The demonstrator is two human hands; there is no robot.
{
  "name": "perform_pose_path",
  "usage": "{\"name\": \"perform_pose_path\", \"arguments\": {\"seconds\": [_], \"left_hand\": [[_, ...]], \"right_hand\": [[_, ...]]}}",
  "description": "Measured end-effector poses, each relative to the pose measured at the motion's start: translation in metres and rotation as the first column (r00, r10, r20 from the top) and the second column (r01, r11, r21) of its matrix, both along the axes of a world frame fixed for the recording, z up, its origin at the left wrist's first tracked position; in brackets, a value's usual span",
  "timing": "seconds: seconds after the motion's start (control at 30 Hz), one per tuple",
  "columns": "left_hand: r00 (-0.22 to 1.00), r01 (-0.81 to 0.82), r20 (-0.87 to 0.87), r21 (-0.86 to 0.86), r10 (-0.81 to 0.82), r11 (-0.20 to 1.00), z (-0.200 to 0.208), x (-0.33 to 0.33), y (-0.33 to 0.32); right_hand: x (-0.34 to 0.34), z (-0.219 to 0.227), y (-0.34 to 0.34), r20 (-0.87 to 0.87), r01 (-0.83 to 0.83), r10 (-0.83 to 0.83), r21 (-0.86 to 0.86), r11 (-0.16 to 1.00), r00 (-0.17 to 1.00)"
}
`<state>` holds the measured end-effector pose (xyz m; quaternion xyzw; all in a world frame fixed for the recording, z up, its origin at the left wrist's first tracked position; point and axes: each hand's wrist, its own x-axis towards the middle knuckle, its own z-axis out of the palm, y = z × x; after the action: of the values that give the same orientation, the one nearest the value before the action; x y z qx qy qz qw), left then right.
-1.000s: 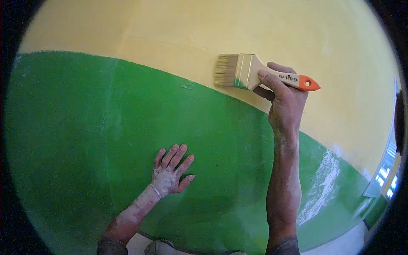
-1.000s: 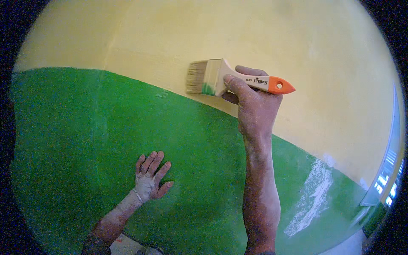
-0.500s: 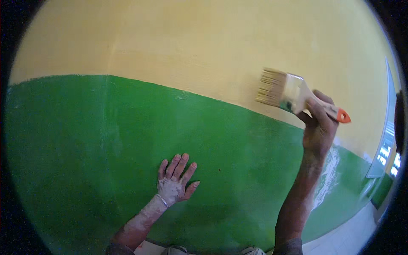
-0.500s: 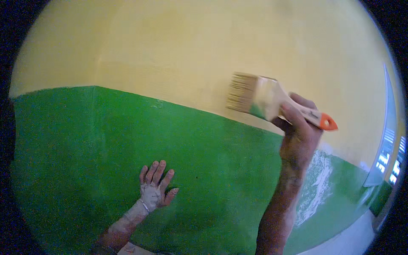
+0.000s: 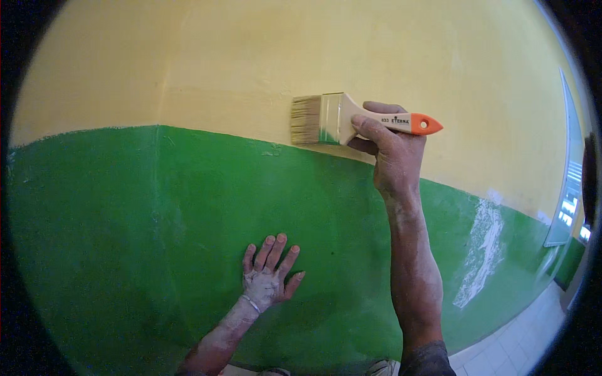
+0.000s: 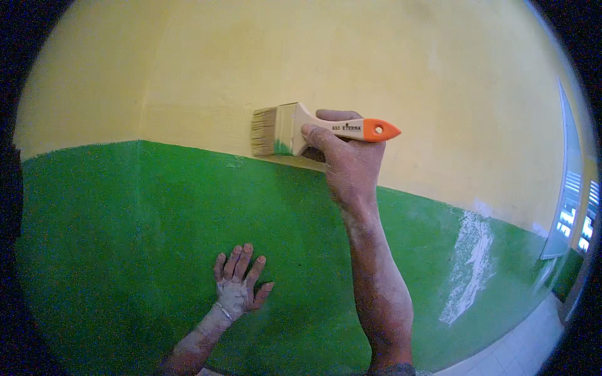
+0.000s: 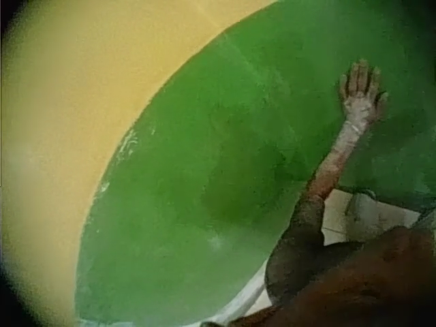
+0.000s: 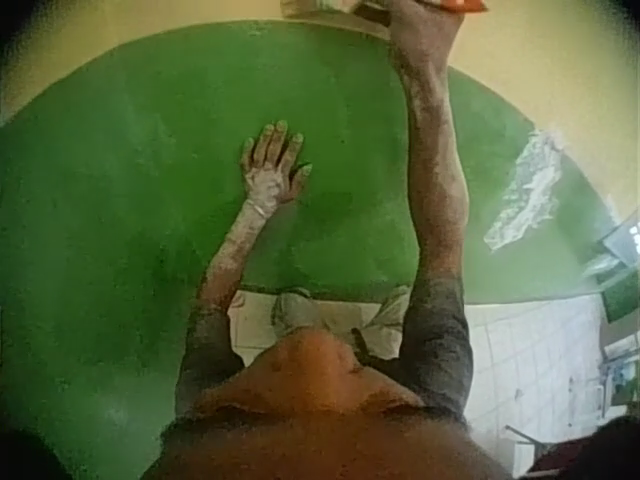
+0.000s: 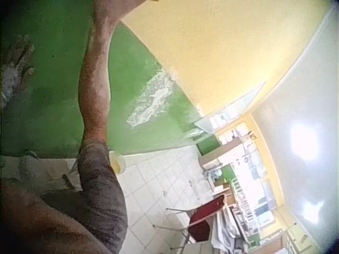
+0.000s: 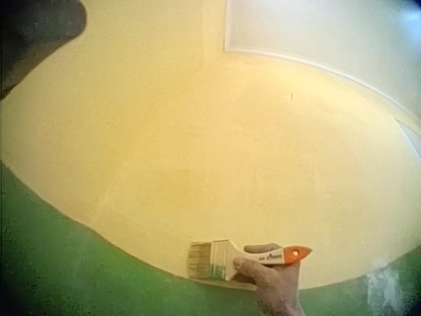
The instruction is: Painting a wall with a paint brush while transitioning between yellow and green sections.
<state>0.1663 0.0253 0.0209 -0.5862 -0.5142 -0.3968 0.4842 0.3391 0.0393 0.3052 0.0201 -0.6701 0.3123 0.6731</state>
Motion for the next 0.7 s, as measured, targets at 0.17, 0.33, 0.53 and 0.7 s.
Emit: {"name": "perform_pose_path", "arguments": {"seconds": [0.17, 0.33, 0.53, 0.7], "left_hand": [[1.000, -0.007, -0.002, -0.008, 0.007, 1.000, 0.000, 0.000, 0.001], [1.000, -0.008, -0.008, 0.005, 0.008, 1.000, -0.001, -0.001, 0.004], [0.999, -0.039, -0.023, 0.007, 0.039, 0.999, -0.003, -0.003, 0.004], [1.000, 0.007, 0.019, 0.004, -0.007, 1.000, -0.002, -0.001, 0.005]], "right_hand": [[0.020, -0.006, 0.015, -0.040, 0.026, -0.026, -0.005, 1.000, 0.999], [0.037, -0.011, 0.021, -0.075, 0.053, -0.054, -0.016, 0.998, 0.996], [0.056, -0.016, 0.021, -0.107, 0.084, -0.085, -0.015, 0.996, 0.991], [0.078, -0.018, 0.029, -0.120, 0.104, -0.103, 0.001, 0.995, 0.987]]}}
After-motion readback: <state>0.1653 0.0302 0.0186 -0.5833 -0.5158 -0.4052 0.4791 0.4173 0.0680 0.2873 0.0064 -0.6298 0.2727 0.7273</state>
